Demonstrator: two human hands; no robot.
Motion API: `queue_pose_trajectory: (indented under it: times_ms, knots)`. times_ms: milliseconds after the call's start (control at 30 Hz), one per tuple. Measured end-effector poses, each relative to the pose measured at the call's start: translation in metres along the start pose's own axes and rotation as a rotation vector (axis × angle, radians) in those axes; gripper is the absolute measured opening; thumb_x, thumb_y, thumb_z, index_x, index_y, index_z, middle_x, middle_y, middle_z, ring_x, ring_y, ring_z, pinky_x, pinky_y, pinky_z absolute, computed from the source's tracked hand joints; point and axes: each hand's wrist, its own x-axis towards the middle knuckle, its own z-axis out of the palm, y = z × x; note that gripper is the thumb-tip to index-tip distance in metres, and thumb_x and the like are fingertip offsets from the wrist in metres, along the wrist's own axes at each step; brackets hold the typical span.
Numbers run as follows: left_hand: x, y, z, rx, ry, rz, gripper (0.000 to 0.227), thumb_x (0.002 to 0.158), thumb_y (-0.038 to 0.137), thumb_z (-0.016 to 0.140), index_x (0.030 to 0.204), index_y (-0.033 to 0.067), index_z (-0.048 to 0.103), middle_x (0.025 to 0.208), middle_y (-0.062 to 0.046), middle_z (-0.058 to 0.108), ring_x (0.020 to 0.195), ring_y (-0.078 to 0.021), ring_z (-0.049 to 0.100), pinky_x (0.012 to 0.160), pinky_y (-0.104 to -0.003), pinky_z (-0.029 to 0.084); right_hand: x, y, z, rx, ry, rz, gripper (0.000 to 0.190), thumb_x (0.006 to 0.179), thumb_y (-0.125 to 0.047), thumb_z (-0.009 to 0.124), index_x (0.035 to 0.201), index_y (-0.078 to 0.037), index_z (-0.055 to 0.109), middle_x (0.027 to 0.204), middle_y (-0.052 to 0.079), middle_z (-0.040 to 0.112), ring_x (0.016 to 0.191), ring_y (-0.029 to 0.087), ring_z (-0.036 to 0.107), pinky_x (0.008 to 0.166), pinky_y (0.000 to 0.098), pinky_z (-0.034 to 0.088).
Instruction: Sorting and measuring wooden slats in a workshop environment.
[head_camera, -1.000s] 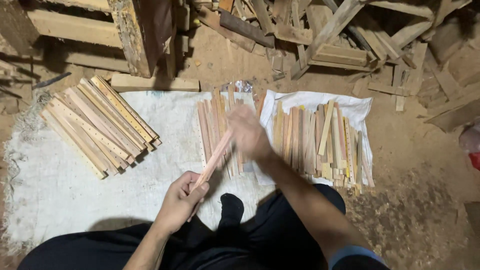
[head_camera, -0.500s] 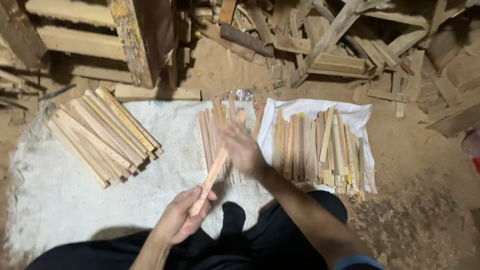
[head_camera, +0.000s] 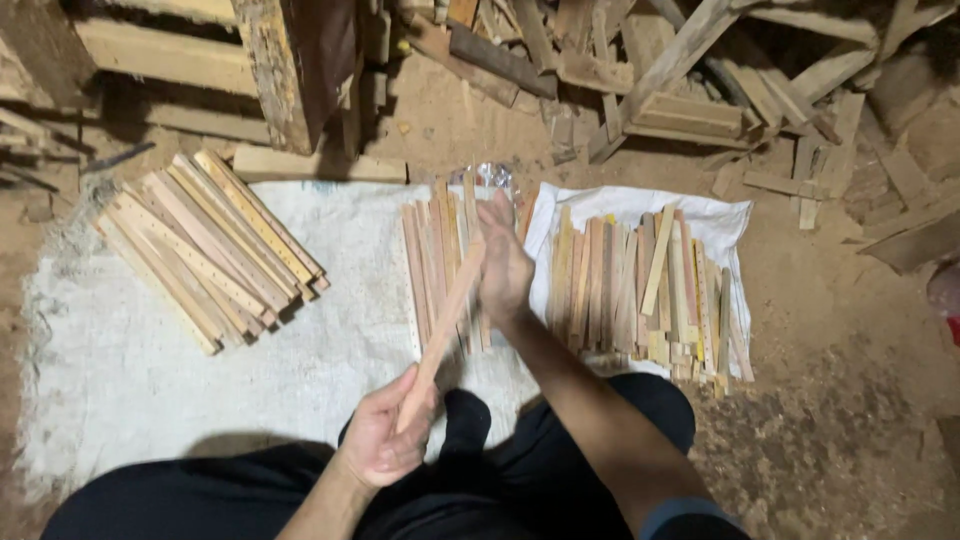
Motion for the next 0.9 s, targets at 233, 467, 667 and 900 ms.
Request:
queue_pose_trajectory:
  times_ms: [233,467,667,900]
  knots:
    - [0.008,0.010,0.058,0.543,0.268,0.284,0.050,0.111,0.033,0.040,0.101,-0.0093,0.064,0.057,-0.017,0.058,0.029,-0.0120,0.038,0.021,-0.023,0.027,0.007,-0.071,0.009,-0.099,-0.436,-0.172,0.027,0.109,-0.007,0.041,0.122,0.011,0.056,0.102,0.024,0.059,0.104,0.042,0.060,0.120,0.0591,0.034]
    - [0.017,0.014,0.085,0.909,0.643,0.300,0.052,0.110,0.036,0.040,0.096,-0.0064,0.066,0.053,-0.016,0.063,0.024,-0.0152,0.035,0.023,-0.026,0.020,0.017,-0.068,0.025,0.741,-0.073,0.808,0.037,0.093,0.008,0.052,0.116,-0.020,0.046,0.087,-0.005,0.043,0.080,0.011,0.048,0.084,0.0255,0.049]
    - [0.010,0.014,0.084,1.004,0.662,0.237,0.053,0.107,0.040,0.043,0.094,-0.0065,0.065,0.056,-0.015,0.062,0.025,-0.0147,0.038,0.027,-0.026,0.024,0.029,0.007,-0.011,-0.485,-0.352,0.058,0.031,0.110,-0.012,0.040,0.128,0.001,0.062,0.132,0.034,0.060,0.137,0.045,0.048,0.125,0.0551,0.030]
    - [0.004,0.019,0.081,1.047,0.708,0.321,0.058,0.104,0.045,0.042,0.092,-0.0090,0.061,0.042,-0.012,0.046,0.023,-0.0145,0.030,0.025,-0.026,0.022,0.010,-0.007,-0.003,-0.337,-0.578,-0.217,0.062,0.108,-0.042,0.030,0.134,0.006,0.059,0.147,0.033,0.047,0.144,0.045,0.042,0.126,0.0579,0.025]
